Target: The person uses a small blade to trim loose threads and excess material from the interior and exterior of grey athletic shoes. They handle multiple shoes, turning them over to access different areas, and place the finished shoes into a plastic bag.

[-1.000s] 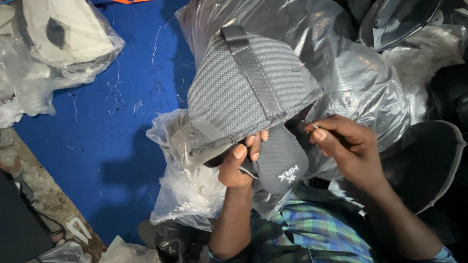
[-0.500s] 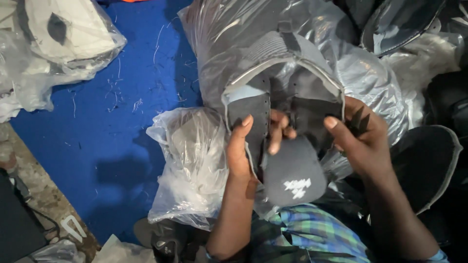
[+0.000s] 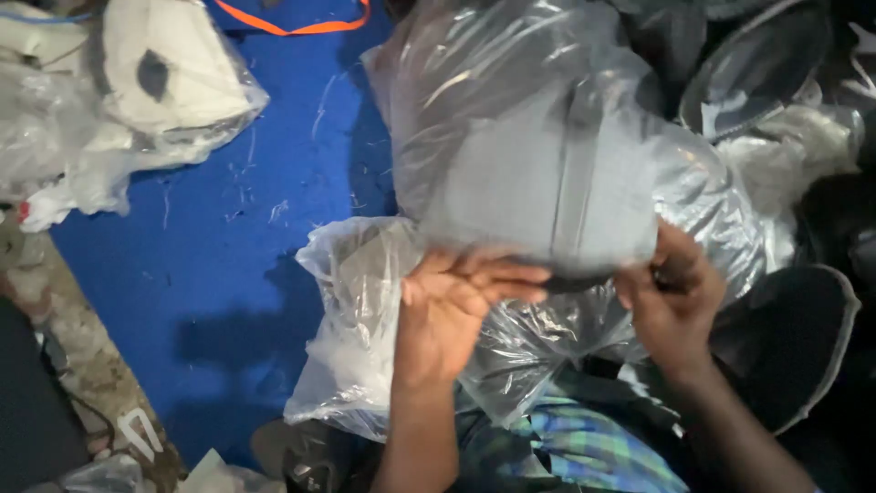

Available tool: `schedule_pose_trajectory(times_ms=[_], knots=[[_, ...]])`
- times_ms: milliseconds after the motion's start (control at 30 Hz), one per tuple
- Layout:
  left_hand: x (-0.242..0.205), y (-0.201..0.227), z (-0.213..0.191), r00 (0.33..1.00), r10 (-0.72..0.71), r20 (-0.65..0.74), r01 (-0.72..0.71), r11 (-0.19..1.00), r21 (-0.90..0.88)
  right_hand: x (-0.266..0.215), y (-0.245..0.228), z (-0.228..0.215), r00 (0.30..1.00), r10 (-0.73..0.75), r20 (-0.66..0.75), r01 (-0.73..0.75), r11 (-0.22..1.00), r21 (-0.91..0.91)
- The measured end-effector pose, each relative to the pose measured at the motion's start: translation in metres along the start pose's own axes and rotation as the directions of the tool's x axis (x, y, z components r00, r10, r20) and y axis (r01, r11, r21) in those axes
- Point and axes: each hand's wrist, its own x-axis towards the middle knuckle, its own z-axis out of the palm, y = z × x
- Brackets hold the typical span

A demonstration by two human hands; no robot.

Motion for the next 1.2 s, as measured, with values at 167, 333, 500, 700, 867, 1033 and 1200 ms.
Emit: schedule_pose_trajectory(times_ms=[167, 333, 500, 700, 867, 1033, 1200], knots=[[-0.034, -0.017, -0.032, 0.909, 0.064, -0.412, -0.088, 0.995, -0.041, -0.004, 0.006, -0.007, 0.960, -0.234, 0.152, 0.254, 0.958, -0.134], [-0.020, -0.022, -0.018, 0.969, 0.110, -0.220, -0.105, 0.994, 0.033, 0.017, -0.029, 0.006, 0.999, -0.023, -0.039, 0.025, 0.999, 0.048], [-0.007, -0.032, -0.030, 0.948, 0.082, -0.308, -0.114, 0.990, -0.087, 0.029, -0.047, 0.004, 0.982, 0.183, -0.042, -0.177, 0.977, 0.119], [-0.008, -0.038, -0.046, 0.955, 0.074, -0.288, -0.111, 0.987, -0.114, 0.031, -0.042, -0.001, 0.967, 0.255, -0.025, -0.247, 0.953, 0.177], [-0.004, -0.022, -0.037, 0.940, 0.085, -0.332, -0.160, 0.965, -0.206, 0.031, -0.045, 0.002, 0.960, 0.281, 0.000, -0.280, 0.954, 0.107], [-0.015, -0.017, -0.049, 0.868, 0.076, -0.491, -0.255, 0.916, -0.309, 0.024, -0.016, -0.014, 0.914, 0.397, 0.084, -0.405, 0.906, 0.120], [-0.116, -0.111, -0.194, 0.739, -0.280, -0.613, 0.491, 0.847, 0.205, 0.030, 0.006, -0.028, 0.776, 0.621, -0.113, -0.624, 0.781, 0.007]])
